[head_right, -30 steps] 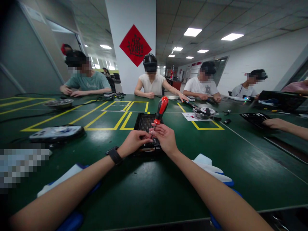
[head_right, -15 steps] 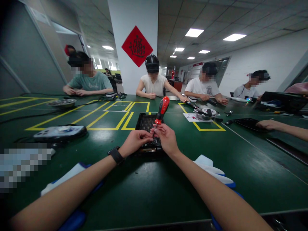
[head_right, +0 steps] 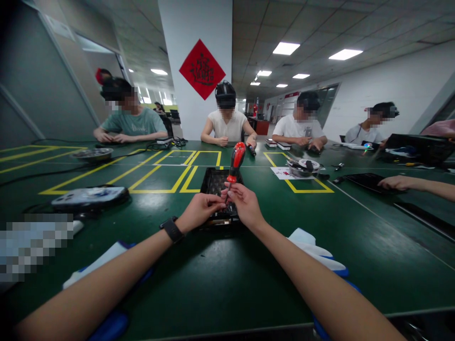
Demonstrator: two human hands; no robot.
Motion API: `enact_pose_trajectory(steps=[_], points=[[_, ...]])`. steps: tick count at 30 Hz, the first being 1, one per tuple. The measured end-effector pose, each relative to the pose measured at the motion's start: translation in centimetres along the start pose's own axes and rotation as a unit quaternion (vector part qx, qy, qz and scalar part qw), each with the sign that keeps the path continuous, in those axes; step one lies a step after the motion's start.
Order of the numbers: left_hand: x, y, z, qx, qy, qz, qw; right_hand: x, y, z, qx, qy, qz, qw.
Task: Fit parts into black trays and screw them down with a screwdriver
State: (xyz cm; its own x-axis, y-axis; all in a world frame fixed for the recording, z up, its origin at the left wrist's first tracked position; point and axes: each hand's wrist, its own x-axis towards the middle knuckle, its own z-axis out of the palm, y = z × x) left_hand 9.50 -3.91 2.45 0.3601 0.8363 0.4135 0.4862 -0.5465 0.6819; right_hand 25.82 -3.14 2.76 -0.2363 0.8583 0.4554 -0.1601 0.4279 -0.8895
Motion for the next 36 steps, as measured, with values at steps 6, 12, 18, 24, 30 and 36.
enact_pose_trajectory(steps=[6, 12, 18, 24, 30, 36], points=[[0.03, -0.1, 0.05, -0.016, 0.016, -0.003, 1.0, -0.04, 0.01, -0.02, -0.003, 0.015, -0.001, 1.0], [0.07, -0.11, 0.26, -0.036, 0.024, -0.023, 0.999, -0.16, -0.35, 0.19, 0.001, 0.023, 0.017, 1.0], [0.01, -0.23, 0.2, -0.012, 0.028, -0.011, 0.999, -0.1, -0.43, 0.24, -0.009, 0.016, 0.009, 1.0], [0.04, -0.09, 0.09, 0.002, 0.011, 0.011, 1.0, 0.0, -0.02, -0.07, -0.02, 0.003, -0.002, 1.0], [0.05, -0.18, 0.12, -0.031, 0.011, -0.005, 0.999, -0.1, -0.1, -0.06, -0.024, 0.03, 0.004, 0.999], [0.02, 0.1, 0.15, -0.071, 0.006, -0.032, 0.997, -0.07, -0.05, 0.12, -0.006, 0.04, 0.031, 0.999]])
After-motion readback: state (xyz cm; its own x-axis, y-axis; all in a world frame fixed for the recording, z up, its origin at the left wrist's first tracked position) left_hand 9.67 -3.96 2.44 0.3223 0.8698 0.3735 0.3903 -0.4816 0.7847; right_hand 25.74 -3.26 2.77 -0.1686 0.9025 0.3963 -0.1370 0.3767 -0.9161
